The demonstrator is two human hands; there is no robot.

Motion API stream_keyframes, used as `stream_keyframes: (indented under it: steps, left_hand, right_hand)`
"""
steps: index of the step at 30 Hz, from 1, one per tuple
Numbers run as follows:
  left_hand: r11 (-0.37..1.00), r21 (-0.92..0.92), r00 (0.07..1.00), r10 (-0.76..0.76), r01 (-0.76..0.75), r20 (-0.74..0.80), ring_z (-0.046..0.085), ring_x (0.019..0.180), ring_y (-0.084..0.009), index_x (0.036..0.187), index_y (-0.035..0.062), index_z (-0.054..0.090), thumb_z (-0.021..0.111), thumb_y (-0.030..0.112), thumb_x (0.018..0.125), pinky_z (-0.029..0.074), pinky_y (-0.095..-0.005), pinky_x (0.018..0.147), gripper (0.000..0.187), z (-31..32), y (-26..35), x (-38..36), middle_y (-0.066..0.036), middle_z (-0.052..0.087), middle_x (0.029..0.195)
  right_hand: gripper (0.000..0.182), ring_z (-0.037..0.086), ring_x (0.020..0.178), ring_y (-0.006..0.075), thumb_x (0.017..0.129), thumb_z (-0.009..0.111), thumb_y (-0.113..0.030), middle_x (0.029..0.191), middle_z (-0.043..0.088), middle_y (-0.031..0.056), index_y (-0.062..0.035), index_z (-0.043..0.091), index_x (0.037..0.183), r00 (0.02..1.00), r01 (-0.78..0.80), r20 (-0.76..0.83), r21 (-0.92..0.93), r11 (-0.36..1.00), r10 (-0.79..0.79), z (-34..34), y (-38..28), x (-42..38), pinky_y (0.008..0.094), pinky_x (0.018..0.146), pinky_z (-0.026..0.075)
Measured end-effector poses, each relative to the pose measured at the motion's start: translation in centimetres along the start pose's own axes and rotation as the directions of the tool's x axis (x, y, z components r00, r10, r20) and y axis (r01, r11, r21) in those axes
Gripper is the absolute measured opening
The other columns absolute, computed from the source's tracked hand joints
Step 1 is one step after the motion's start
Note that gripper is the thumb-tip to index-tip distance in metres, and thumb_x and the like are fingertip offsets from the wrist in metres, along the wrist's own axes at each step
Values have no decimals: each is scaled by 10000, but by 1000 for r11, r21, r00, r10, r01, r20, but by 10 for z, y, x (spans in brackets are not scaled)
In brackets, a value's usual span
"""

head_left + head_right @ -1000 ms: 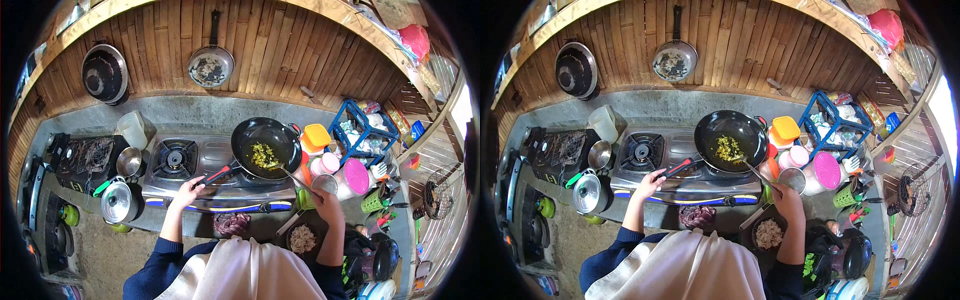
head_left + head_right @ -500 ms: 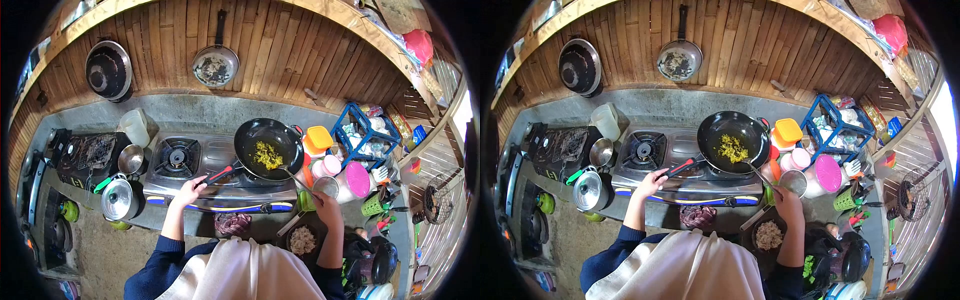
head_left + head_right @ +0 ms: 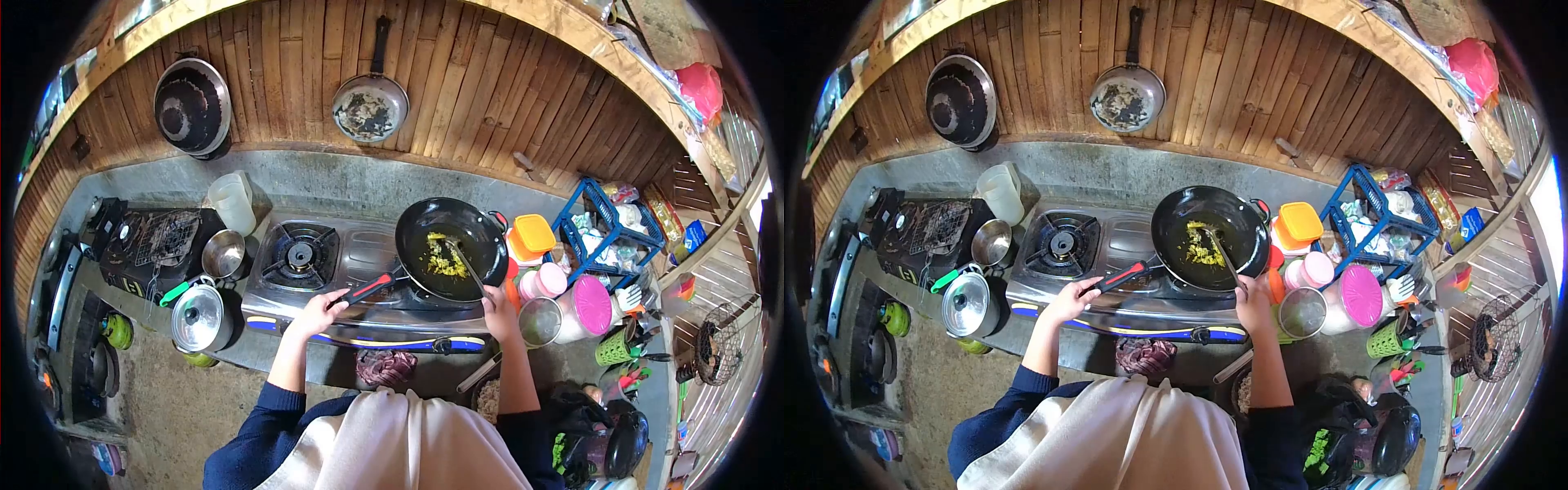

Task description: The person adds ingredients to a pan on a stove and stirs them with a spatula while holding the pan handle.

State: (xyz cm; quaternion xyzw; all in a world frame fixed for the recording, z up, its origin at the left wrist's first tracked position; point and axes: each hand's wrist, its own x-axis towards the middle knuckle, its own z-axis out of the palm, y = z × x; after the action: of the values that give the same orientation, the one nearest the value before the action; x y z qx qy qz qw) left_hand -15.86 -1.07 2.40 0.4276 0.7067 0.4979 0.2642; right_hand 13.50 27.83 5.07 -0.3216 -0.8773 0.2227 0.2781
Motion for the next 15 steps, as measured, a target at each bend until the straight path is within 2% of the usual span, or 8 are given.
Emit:
stream_keyframes:
  steps: [1,2,4,8,11,14,15]
  left_hand:
    - [1000,16,1000,2,-2,-1,453,704,-62,1249,27,533,563,133,902,415,-215,644,365,0,1,0,11,591,872]
    - [1000,16,1000,2,-2,-4,453,704,-62,1249,27,533,563,133,902,415,-215,644,365,0,3,0,11,591,872]
    - [996,-16,996,-88,88,26,428,655,-60,1255,32,530,565,135,901,405,-220,606,370,-1,6,-1,28,566,814]
    - [998,-8,998,-60,60,31,406,620,-59,1263,39,526,566,141,901,394,-223,577,378,-1,6,-1,42,541,774]
    - [999,23,999,-43,42,25,414,638,-57,1267,44,523,567,140,900,393,-217,585,382,-2,3,-1,38,553,799]
    - [997,-22,997,-73,73,27,435,679,-56,1259,26,524,564,131,900,403,-215,617,377,0,1,0,30,568,840]
    - [999,-21,999,-40,40,23,445,702,-57,1255,16,523,563,130,900,407,-215,635,375,-1,0,1,26,573,862]
  right_hand:
    - [276,589,977,351,869,546,-130,1008,624,208,-66,560,1137,992,-123,48,71,990,120,4,-5,6,407,839,452]
    - [276,589,977,351,869,546,-130,1008,624,208,-66,560,1137,992,-120,49,72,990,117,5,-9,10,407,839,452]
    - [285,602,967,346,881,536,-138,1015,631,206,-72,555,1158,977,-212,59,116,970,206,2,-26,16,394,832,462]
    - [306,603,988,324,884,539,-127,1019,614,212,-52,534,1181,976,-216,67,121,969,209,-5,-44,22,358,845,462]
    - [303,594,1015,332,884,538,-129,1067,612,209,-48,541,1175,982,-182,55,49,982,179,-3,-39,23,357,860,461]
    - [303,581,1036,344,878,542,-118,1099,605,208,-44,545,1172,980,-180,73,-50,982,184,-4,-32,18,359,869,458]
    - [289,590,981,361,871,547,-141,1039,617,208,-67,561,1150,996,-86,27,-72,994,88,-4,-26,15,397,834,466]
